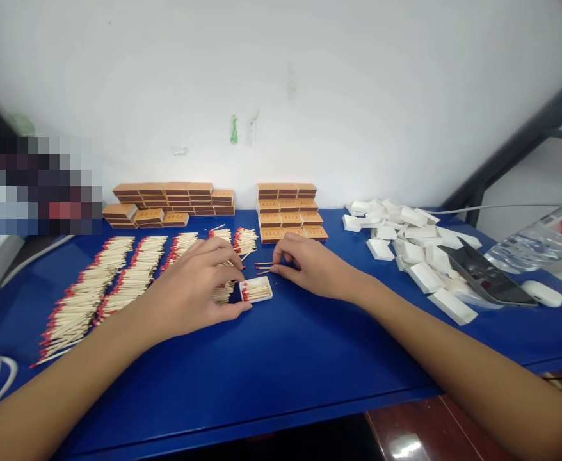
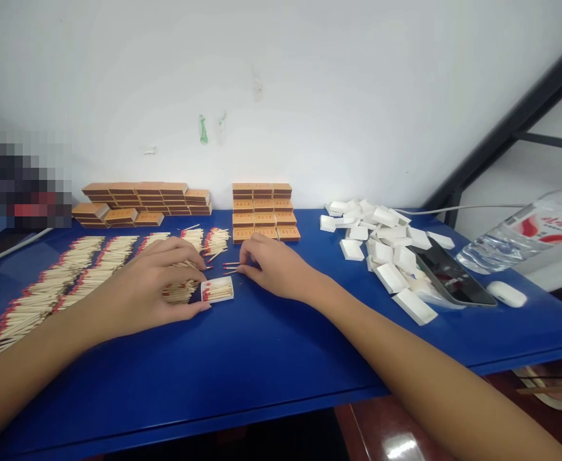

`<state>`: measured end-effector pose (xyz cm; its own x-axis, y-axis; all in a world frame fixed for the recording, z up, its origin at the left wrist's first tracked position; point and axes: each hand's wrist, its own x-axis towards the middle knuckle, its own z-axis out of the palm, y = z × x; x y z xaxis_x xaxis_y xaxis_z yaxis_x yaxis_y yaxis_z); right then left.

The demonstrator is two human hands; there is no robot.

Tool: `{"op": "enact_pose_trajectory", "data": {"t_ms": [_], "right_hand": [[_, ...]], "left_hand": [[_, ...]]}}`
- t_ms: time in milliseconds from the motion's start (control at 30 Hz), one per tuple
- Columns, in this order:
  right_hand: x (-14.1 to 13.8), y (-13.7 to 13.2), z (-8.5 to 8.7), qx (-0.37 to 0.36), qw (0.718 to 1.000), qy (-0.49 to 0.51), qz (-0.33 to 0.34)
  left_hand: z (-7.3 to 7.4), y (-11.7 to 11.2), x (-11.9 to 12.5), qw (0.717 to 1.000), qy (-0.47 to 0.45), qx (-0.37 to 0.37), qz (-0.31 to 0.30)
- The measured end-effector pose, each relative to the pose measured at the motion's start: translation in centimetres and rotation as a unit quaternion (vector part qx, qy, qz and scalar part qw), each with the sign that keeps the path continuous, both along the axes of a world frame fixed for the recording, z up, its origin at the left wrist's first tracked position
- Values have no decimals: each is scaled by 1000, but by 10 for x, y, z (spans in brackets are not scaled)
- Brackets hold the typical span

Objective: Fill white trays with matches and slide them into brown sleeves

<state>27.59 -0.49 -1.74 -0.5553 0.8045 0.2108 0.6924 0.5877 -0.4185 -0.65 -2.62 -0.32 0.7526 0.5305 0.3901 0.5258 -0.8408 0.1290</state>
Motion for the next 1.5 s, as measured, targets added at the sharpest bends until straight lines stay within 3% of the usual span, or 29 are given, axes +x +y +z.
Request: {"op": "enact_pose_trajectory", "data": {"t_ms": [233, 600, 1033, 1267, 1500], "right_hand": [[0, 3, -9, 15, 1000, 7, 17], [-4, 3, -1, -40, 998, -47, -33], [-4, 6, -5, -12, 994, -106, -35], [0, 7, -8, 1, 997, -80, -23], [0, -2, 4, -1, 999, -50, -16]], "left_hand": [[3, 0, -1, 1000, -1, 1, 4], [0, 1, -3, 1000, 0, 4, 10], [0, 1, -3, 1000, -6, -1, 10], [0, 1, -3, 1000, 1, -11, 11], [-1, 1, -2, 1000, -3, -19, 12]]}}
